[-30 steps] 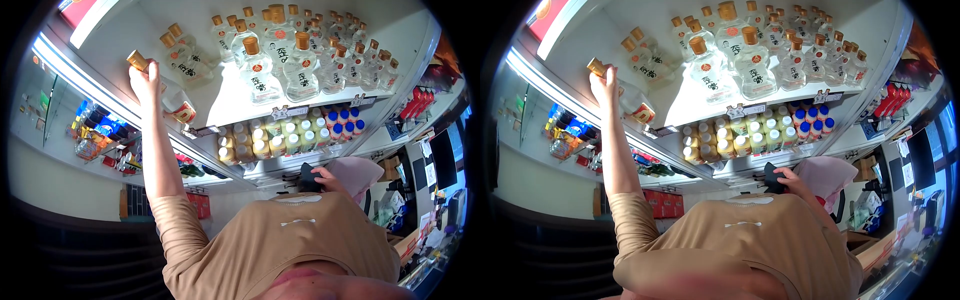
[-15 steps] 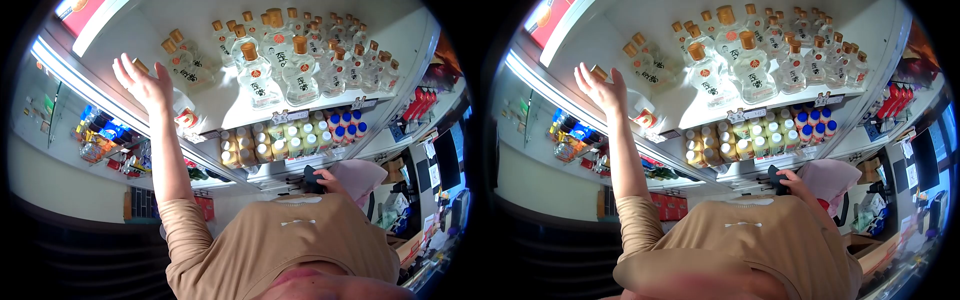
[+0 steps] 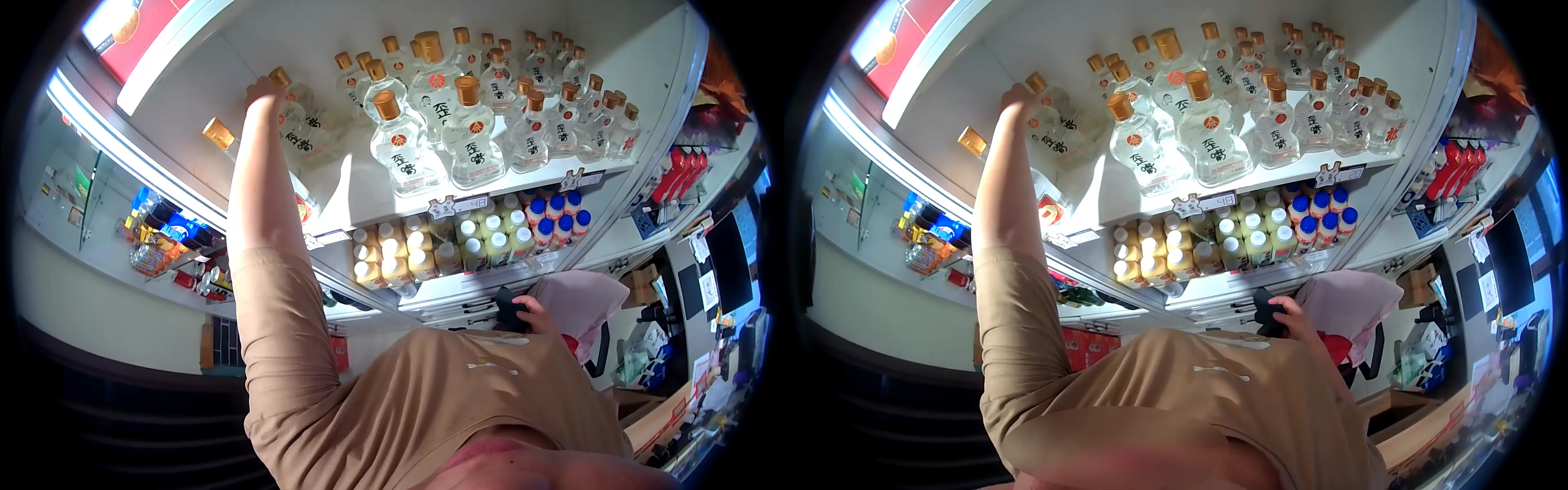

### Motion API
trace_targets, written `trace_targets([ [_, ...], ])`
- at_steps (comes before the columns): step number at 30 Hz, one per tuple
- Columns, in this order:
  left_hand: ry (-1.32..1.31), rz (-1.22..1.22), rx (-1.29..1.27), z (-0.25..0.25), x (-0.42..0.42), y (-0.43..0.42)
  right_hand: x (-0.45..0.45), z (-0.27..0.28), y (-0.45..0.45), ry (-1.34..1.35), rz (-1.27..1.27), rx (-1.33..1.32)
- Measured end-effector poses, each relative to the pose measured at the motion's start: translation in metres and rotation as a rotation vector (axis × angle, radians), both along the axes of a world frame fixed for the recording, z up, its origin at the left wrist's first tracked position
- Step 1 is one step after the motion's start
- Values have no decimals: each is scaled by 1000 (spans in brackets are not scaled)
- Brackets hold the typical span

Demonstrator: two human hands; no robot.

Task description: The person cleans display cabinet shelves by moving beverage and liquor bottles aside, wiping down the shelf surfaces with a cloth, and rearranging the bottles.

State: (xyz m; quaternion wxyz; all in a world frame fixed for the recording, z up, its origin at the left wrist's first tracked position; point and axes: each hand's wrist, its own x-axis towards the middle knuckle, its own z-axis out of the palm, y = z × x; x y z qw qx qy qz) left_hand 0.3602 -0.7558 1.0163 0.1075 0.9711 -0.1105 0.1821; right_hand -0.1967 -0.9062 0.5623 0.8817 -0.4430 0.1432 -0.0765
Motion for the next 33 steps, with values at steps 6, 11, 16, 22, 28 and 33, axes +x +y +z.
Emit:
trace_targets([
  [6,-110,-200,175,11,0,-7,-21,-16,-7,-4,-29,-85],
  [11,-27,-387,50,23,-32,-29,-18,-6,-10,19,-70,-174],
  [16,-15,-378,48,22,-42,-48,-10,18,-1,7,-58,11],
  [22,-43,-322,137,23,-61,-58,-17,14,3,18,-61,66],
  [28,-52,-307,195,28,-79,-63,-18,2,-2,29,-62,1],
  [33,-5,-322,224,30,-90,-73,-5,15,-1,-13,-25,-80],
])
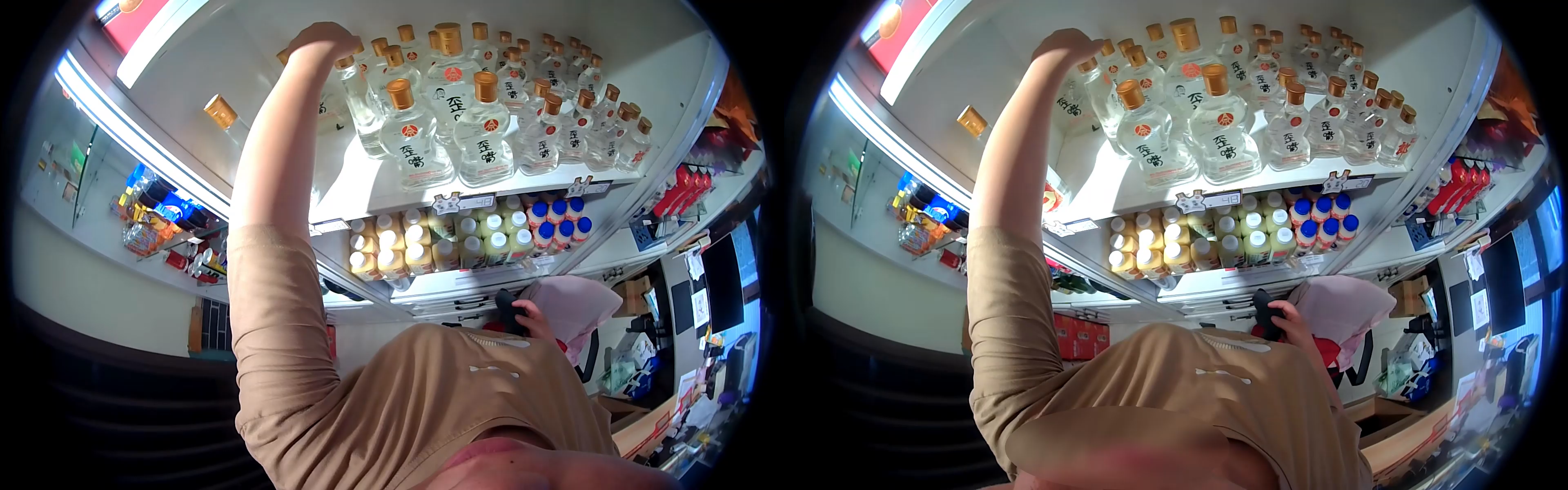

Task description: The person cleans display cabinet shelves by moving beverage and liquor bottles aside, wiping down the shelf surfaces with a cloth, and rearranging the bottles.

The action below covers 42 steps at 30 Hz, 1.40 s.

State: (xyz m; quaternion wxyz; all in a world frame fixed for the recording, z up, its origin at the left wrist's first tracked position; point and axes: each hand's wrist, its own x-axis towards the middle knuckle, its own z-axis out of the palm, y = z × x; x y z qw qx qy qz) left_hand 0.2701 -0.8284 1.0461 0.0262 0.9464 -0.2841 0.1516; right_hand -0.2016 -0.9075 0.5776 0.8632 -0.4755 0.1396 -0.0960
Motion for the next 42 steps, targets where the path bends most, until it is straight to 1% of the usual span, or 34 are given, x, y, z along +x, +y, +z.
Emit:
trace_targets([
  [2,40,-16,44,2,-2,-4,3,10,3,1,14,72],
  [5,20,-60,113,6,-10,-3,7,10,5,5,6,159],
  [8,133,25,247,21,-30,6,7,-5,2,-14,-3,68],
  [11,382,-1,-61,30,-16,18,4,-11,0,12,-13,30],
  [12,357,72,-137,31,1,17,4,-4,2,20,-17,64],
  [14,87,50,-144,26,52,23,0,11,5,42,-21,128],
  [15,-47,40,-148,18,71,26,-1,8,3,47,-37,115],
  [18,-263,283,-123,-14,88,30,-9,-10,1,58,-81,91],
  [21,-11,296,-16,-22,111,27,-16,-14,1,59,-110,122],
  [22,5,274,-3,-30,135,24,-19,-10,3,54,-117,150],
  [25,49,318,-215,-31,126,24,-28,-7,5,51,-142,170],
  [28,-121,283,-93,-38,166,30,-33,-3,5,88,-162,166],
  [31,-33,179,80,-10,111,38,-34,-2,5,106,-160,153],
  [32,-64,172,45,-10,109,40,-32,-2,5,100,-156,144],
  [35,-36,96,375,5,93,45,-26,3,5,84,-121,166],
  [38,98,94,253,9,83,54,-19,0,4,30,-84,170],
  [41,151,108,363,14,68,58,-14,12,4,22,-41,76],
  [42,181,91,352,14,64,60,-13,18,5,13,-26,90],
])
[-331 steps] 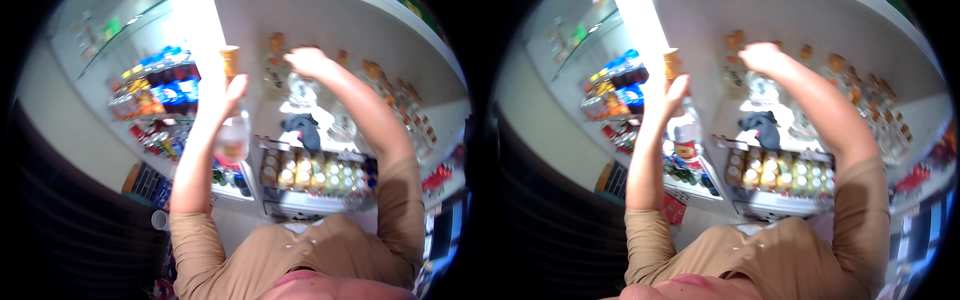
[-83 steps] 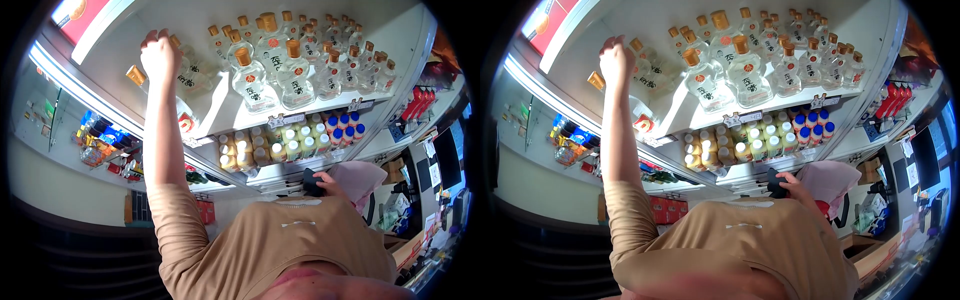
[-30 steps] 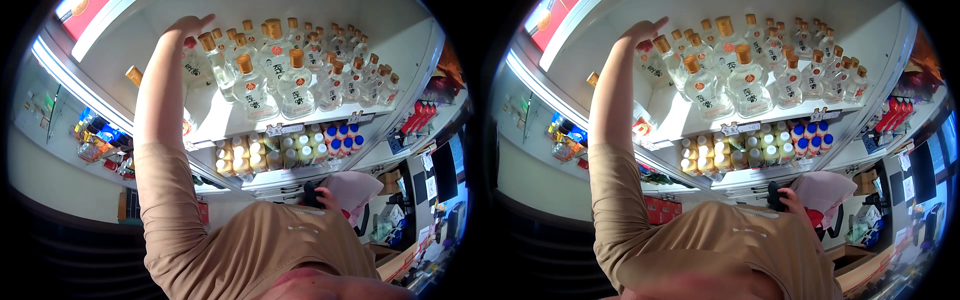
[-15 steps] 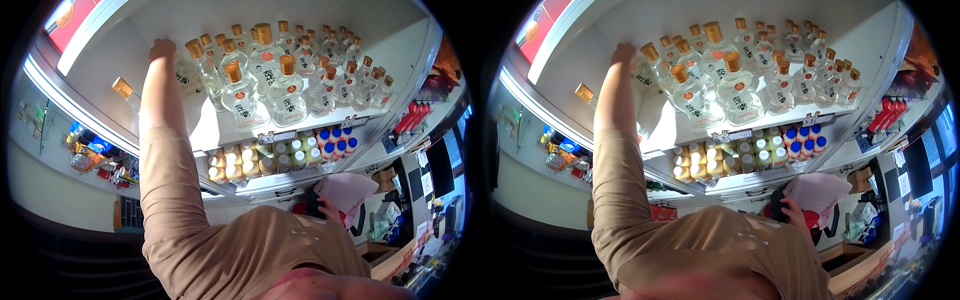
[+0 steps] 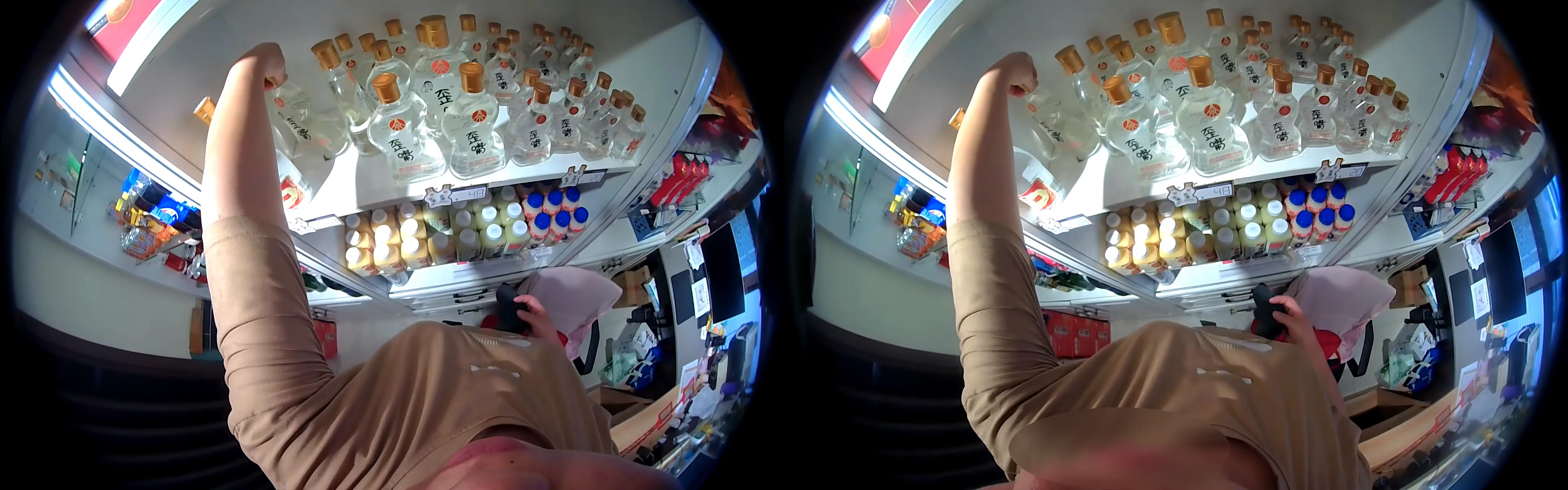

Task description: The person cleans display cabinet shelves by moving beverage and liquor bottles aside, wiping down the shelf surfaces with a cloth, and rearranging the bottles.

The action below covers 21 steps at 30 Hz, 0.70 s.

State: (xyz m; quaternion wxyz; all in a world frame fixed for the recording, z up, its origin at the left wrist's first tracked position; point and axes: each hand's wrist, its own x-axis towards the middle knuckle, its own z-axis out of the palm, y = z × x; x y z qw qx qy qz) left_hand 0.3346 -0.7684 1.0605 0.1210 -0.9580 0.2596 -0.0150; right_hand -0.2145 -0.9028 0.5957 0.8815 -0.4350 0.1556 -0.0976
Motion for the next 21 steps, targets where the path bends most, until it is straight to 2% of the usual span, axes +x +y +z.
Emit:
trace_targets([
  [9,306,-23,-228,10,-51,24,-5,-4,7,24,36,93],
  [14,324,-54,-200,15,-81,18,-8,21,14,34,40,122],
  [21,399,-131,-246,20,-108,25,-7,8,16,-12,54,79],
])
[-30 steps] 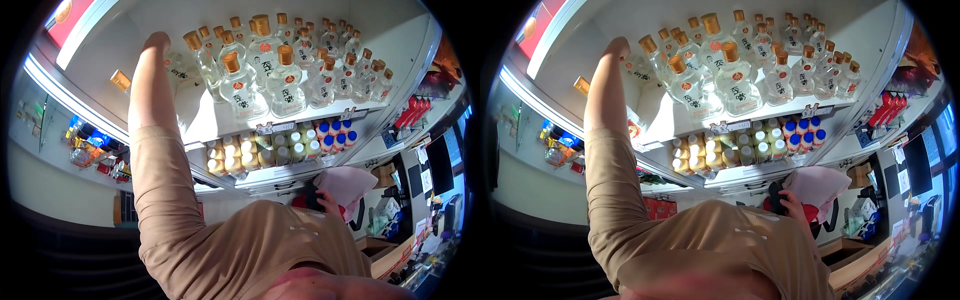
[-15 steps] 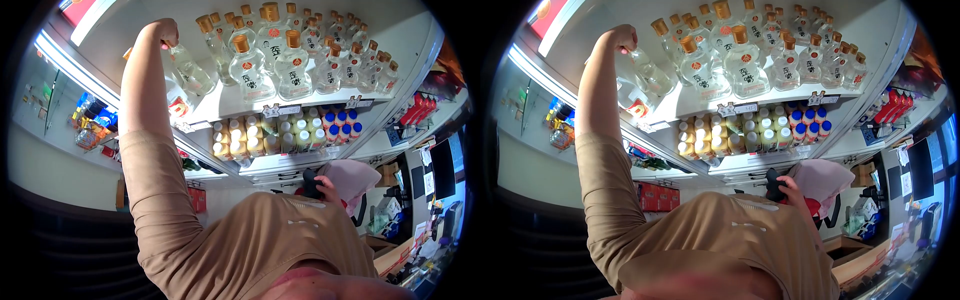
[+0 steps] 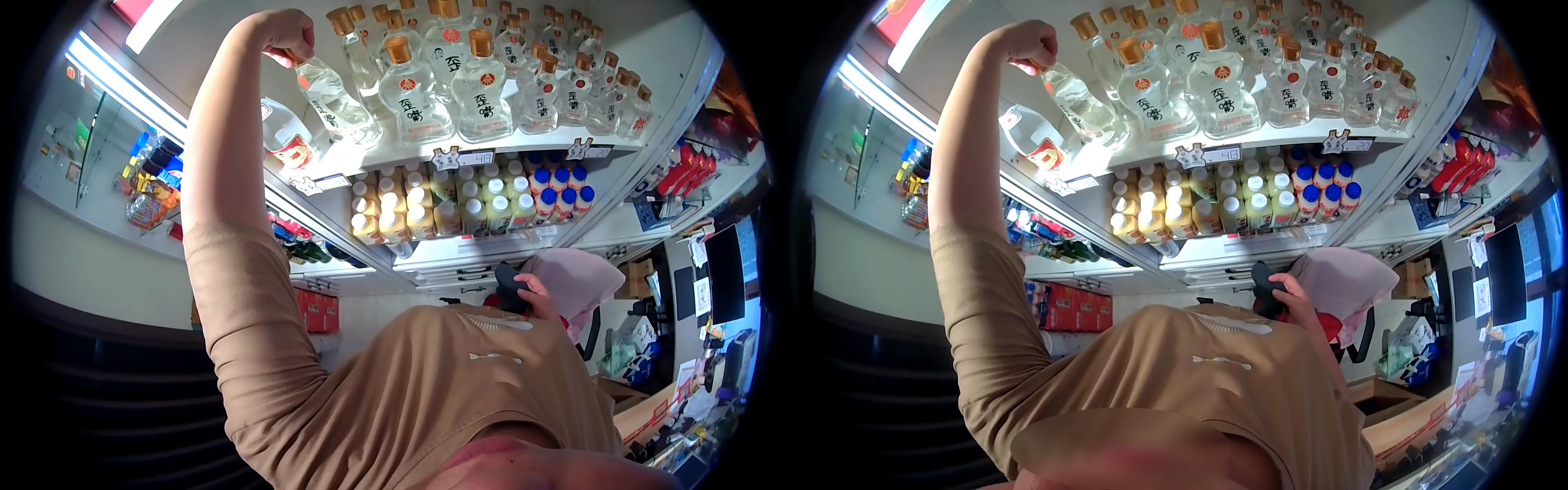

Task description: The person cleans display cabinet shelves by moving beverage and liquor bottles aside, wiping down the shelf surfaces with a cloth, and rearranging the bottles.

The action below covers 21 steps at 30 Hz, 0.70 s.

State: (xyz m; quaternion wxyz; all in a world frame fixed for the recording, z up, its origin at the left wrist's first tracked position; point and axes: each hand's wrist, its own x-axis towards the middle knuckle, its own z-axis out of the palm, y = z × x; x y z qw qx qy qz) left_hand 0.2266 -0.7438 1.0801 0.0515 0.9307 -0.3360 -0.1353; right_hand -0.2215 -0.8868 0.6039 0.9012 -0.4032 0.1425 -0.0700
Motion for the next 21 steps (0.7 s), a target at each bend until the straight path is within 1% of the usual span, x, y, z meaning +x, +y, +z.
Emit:
trace_targets([
  [2,15,-64,-15,2,-9,1,2,8,3,-8,-5,-8],
  [5,-34,-130,-16,11,-34,6,9,16,1,-39,65,65],
  [8,-164,-92,231,39,-90,17,28,52,6,-135,76,50],
  [10,-158,-326,-95,31,-74,47,44,85,7,-226,108,29],
  [11,-190,-348,-90,34,-81,59,54,103,9,-274,123,19],
  [12,-224,-371,-85,39,-94,73,64,124,12,-343,107,-63],
  [14,-245,-342,-139,39,-117,102,87,165,23,-481,71,-230],
  [16,-414,-356,-54,36,-132,131,114,195,36,-581,-62,-407],
  [18,-483,-428,-149,22,-154,160,143,226,48,-764,-134,-577],
  [20,-314,-247,-87,6,-158,189,176,246,58,-841,-232,-802],
  [21,-274,-283,-73,-2,-162,200,192,260,65,-870,-305,-903],
])
